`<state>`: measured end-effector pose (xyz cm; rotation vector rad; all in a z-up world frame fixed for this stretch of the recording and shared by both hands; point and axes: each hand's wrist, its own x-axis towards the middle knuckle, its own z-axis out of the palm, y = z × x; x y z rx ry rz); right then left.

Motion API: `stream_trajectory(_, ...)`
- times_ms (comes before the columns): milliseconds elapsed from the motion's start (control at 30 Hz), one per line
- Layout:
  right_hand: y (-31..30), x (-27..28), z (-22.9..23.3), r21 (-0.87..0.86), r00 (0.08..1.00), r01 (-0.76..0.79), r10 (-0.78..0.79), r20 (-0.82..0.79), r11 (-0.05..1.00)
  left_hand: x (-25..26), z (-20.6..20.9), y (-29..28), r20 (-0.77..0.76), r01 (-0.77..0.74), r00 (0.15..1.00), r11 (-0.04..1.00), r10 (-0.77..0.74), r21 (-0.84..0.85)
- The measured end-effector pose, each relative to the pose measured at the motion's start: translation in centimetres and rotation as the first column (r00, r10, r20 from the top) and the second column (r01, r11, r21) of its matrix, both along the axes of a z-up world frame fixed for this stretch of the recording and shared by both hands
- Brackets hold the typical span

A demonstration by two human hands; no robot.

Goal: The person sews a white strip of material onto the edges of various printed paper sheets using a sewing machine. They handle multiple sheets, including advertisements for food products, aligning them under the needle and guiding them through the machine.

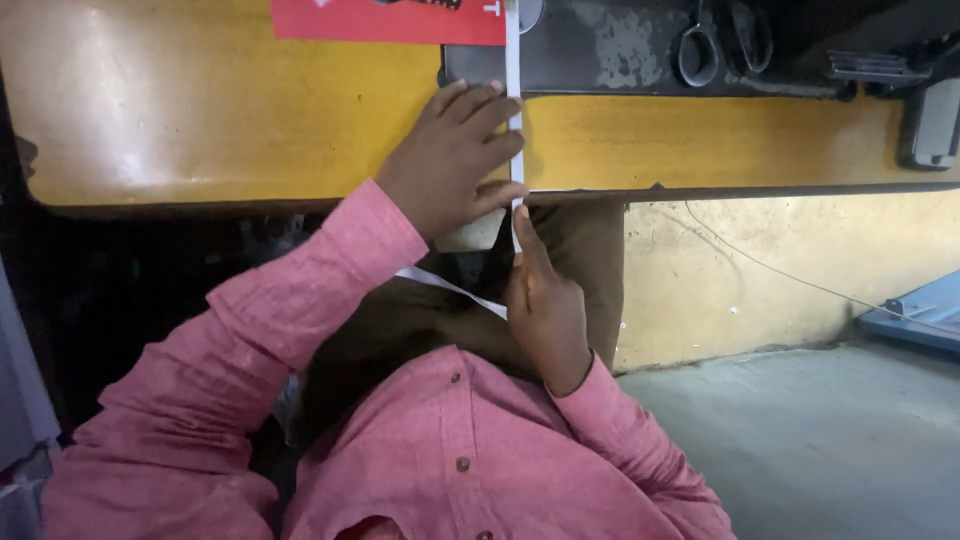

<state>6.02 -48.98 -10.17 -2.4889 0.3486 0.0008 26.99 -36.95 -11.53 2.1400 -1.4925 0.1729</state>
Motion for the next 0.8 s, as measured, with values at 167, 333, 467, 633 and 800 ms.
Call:
stream_trajectory(167,1.3,0.1,2.7,0.01,0.996,0.089,-0.089,-0.023,0.996,-2.7,-3.2,-0.6,0.005,-0.079,0.997,0.986,0.08,-0.145)
stream_trajectory(333,0.9,0.1,1.5,-0.016,0.997,0.073,-0.072,0.027,0.997,-2.9,-2.2,-0.5,-0.018,-0.101,0.995,0.988,0.099,-0.115)
stream_trajectory(467,0.9,0.9,2.1,-0.024,0.996,0.077,-0.075,0.047,0.997,-2.4,-2.1,-0.6,0.012,-0.112,0.994,0.99,0.113,-0.091)
stream_trajectory(633,0.1,0.8,-0.1,0.017,0.996,0.041,-0.042,0.083,0.999,-1.6,-0.8,-0.5,-0.027,-0.118,0.993,0.993,0.117,-0.027)
stream_trajectory(800,-0.2,0.8,-0.6,0.019,0.993,-0.01,0.008,0.12,1.0,-1.0,-0.1,-0.5,-0.013,-0.118,0.993,0.993,0.119,0.023)
